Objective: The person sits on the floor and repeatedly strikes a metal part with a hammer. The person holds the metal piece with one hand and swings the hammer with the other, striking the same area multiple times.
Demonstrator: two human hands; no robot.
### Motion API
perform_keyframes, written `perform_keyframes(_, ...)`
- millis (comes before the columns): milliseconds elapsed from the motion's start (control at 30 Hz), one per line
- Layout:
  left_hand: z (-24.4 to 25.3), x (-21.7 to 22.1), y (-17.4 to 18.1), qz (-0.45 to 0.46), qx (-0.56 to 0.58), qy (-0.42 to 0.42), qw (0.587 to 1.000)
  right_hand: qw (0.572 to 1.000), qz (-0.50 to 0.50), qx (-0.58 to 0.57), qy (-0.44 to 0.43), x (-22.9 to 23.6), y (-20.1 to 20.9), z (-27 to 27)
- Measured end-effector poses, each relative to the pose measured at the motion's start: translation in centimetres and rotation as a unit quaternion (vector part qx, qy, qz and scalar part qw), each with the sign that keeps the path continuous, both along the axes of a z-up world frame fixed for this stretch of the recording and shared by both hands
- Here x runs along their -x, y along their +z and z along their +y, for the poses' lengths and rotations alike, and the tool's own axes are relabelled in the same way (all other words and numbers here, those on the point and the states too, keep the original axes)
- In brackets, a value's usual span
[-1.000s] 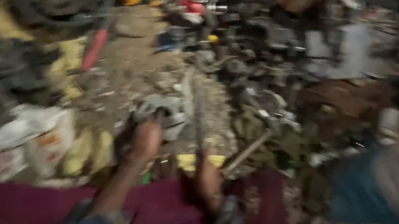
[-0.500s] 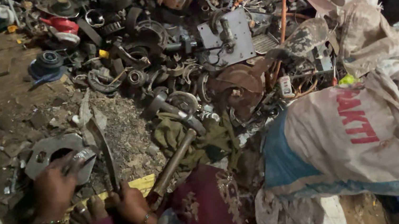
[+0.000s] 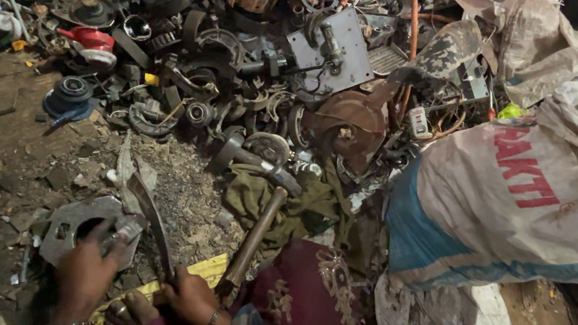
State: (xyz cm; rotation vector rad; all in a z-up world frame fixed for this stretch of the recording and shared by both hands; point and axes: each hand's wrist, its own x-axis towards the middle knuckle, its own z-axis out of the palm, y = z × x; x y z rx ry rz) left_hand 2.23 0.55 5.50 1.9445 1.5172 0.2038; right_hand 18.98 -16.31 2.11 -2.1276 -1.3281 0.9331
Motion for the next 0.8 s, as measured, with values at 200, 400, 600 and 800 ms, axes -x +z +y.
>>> perform_keyframes(200, 1.1, -0.1, -5.2, -0.210, 0.039, 0.007, 0.977, 1.000, -0.004, -0.004, 0.010, 0.1, 1.0, 0.2)
perform_keyframes(400, 2.0, 3.6, -6.2, -0.305, 0.146, 0.103, 0.936, 0.998, 0.035, 0.044, -0.002, -0.3, 1.1, 0.4)
perform_keyframes(600, 1.9, 4.4, -2.0, -0.380, 0.220, 0.175, 0.881, 0.999, -0.033, -0.011, 0.008, 0.0, 0.0, 0.2)
perform_keyframes(800, 1.9, 3.5, -3.3, -0.398, 0.271, 0.243, 0.843, 0.999, -0.019, -0.036, 0.010, -1.1, -2.6, 0.1)
